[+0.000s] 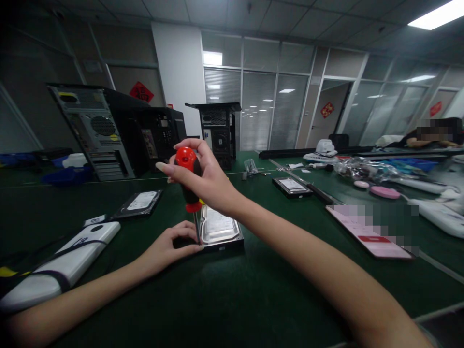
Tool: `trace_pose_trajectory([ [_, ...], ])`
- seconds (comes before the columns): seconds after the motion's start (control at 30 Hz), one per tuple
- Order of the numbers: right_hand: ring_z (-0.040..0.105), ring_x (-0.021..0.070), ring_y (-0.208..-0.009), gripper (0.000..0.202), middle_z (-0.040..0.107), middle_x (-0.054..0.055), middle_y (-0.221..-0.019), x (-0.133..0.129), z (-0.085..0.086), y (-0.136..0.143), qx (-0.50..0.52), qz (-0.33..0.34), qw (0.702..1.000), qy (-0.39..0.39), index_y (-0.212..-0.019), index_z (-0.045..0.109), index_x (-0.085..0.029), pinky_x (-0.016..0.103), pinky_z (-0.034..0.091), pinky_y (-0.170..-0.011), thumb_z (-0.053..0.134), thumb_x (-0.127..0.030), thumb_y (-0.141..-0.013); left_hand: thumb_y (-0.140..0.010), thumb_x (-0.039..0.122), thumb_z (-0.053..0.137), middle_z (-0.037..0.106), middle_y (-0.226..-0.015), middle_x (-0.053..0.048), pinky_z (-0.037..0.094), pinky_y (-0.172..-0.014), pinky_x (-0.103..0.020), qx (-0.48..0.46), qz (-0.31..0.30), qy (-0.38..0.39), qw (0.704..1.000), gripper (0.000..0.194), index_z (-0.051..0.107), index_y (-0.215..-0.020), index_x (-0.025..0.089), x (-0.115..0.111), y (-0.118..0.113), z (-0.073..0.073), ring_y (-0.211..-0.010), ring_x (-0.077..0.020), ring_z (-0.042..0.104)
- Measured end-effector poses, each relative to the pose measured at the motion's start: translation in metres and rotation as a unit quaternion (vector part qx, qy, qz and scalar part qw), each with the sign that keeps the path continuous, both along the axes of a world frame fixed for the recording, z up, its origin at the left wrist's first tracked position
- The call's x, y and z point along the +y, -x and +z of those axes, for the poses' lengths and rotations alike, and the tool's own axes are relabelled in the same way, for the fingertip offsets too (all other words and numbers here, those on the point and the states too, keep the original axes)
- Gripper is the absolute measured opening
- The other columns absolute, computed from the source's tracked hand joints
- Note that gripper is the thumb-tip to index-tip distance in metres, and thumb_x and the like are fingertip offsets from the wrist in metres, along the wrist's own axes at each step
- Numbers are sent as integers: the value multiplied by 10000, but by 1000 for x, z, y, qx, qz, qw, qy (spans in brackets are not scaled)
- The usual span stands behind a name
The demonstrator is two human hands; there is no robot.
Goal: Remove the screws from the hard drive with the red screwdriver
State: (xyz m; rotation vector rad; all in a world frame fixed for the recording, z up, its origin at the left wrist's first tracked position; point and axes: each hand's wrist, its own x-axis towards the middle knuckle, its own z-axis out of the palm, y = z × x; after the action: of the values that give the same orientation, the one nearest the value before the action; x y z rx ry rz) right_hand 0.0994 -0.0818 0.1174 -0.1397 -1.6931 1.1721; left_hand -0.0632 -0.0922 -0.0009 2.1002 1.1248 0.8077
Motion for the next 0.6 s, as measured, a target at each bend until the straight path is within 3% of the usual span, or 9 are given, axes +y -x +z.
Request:
trace_pose_trajectory([
  [0.3,530,110,-821,249,499,-3,-930,5,-2,-1,-16,3,999,-36,-1012,464,-226,283,469,-829,589,-257,-799,-773,340,641,571,-995,-16,413,-889,-326,-17,-18,12,1000,154,663,-814,193,1,-1,1,-970,-196,542],
  [0.6,550,116,-863,238,541,23,-970,4,1,-2,-25,33,999,-4,-1074,491,-202,278,479,-827,529,-231,-841,-768,340,653,582,-987,-15,409,-897,-325,-13,-21,0,1000,160,656,-826,191,2,2,-4,-966,-188,548],
])
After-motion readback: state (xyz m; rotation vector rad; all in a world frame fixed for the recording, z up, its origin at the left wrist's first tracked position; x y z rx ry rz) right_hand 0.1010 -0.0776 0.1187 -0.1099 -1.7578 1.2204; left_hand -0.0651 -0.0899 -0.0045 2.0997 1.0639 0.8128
